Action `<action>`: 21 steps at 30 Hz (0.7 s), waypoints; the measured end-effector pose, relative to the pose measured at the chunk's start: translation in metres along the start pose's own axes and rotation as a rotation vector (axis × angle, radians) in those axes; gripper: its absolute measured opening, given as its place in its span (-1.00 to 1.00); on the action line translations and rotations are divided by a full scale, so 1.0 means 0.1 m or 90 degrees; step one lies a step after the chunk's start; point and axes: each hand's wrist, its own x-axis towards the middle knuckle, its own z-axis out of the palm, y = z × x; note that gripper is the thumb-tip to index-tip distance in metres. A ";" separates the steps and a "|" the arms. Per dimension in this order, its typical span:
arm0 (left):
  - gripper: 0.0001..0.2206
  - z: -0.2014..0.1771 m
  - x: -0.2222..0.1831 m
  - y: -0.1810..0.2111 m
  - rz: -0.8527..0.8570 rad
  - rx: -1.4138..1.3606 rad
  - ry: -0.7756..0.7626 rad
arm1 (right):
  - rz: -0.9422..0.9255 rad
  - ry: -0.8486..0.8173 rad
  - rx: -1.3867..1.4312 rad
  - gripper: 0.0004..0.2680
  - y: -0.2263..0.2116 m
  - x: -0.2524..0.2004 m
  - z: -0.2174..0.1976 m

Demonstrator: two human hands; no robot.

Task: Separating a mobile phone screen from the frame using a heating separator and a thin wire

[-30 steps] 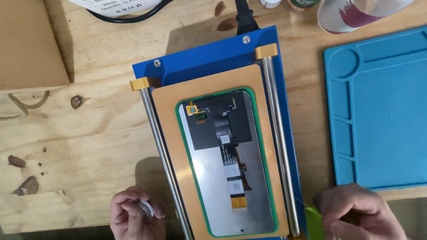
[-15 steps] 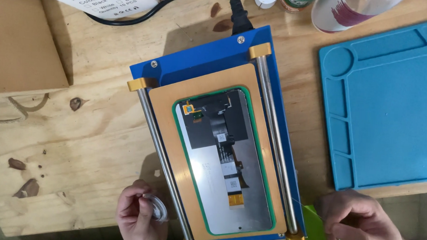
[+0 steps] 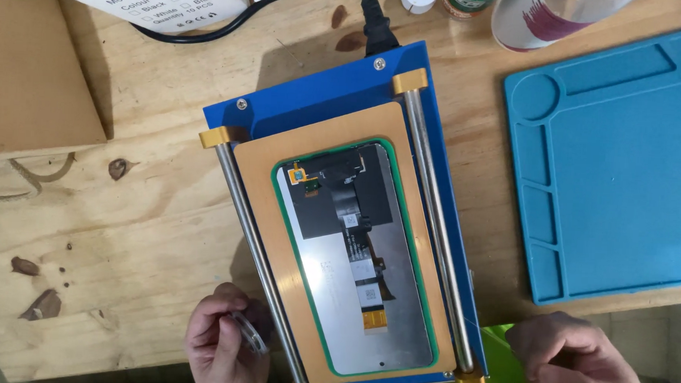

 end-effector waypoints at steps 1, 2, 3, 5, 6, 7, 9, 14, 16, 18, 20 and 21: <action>-0.78 0.05 0.02 0.02 0.000 0.003 -0.010 | -0.016 -0.009 -0.003 -0.89 0.01 0.01 0.01; -0.76 0.10 0.04 0.05 0.000 0.006 -0.020 | -0.032 -0.018 -0.006 -0.89 0.02 0.02 0.02; -0.76 0.11 0.05 0.06 0.000 0.006 -0.020 | -0.032 -0.018 -0.006 -0.89 0.03 0.01 0.02; -0.77 0.14 0.06 0.07 0.015 0.043 -0.028 | -0.031 -0.026 0.011 -0.90 0.05 0.00 0.01; -0.77 0.15 0.07 0.07 0.014 0.043 -0.027 | -0.031 -0.026 0.011 -0.90 0.04 0.01 0.02; -0.79 0.16 0.08 0.08 0.016 0.050 -0.028 | -0.033 -0.026 -0.005 -0.88 0.02 0.01 0.03; -0.81 0.19 0.09 0.09 0.017 0.058 -0.029 | -0.035 -0.025 -0.020 -0.87 0.03 0.01 0.03; -0.74 0.22 0.13 0.18 -0.024 0.064 -0.053 | -0.047 -0.047 -0.045 -0.88 0.10 -0.04 -0.04; -0.72 0.28 0.18 0.22 -0.031 0.042 -0.066 | -0.055 -0.053 -0.030 -0.88 0.09 0.00 -0.01; -0.69 0.35 0.21 0.26 -0.039 0.019 -0.078 | -0.062 -0.060 -0.016 -0.88 0.09 0.02 0.01; -0.66 0.43 0.24 0.31 -0.059 -0.010 -0.095 | -0.072 -0.066 -0.004 -0.88 0.11 0.01 0.02; -0.66 0.43 0.24 0.32 -0.059 -0.010 -0.094 | -0.071 -0.066 -0.004 -0.88 0.11 0.01 0.01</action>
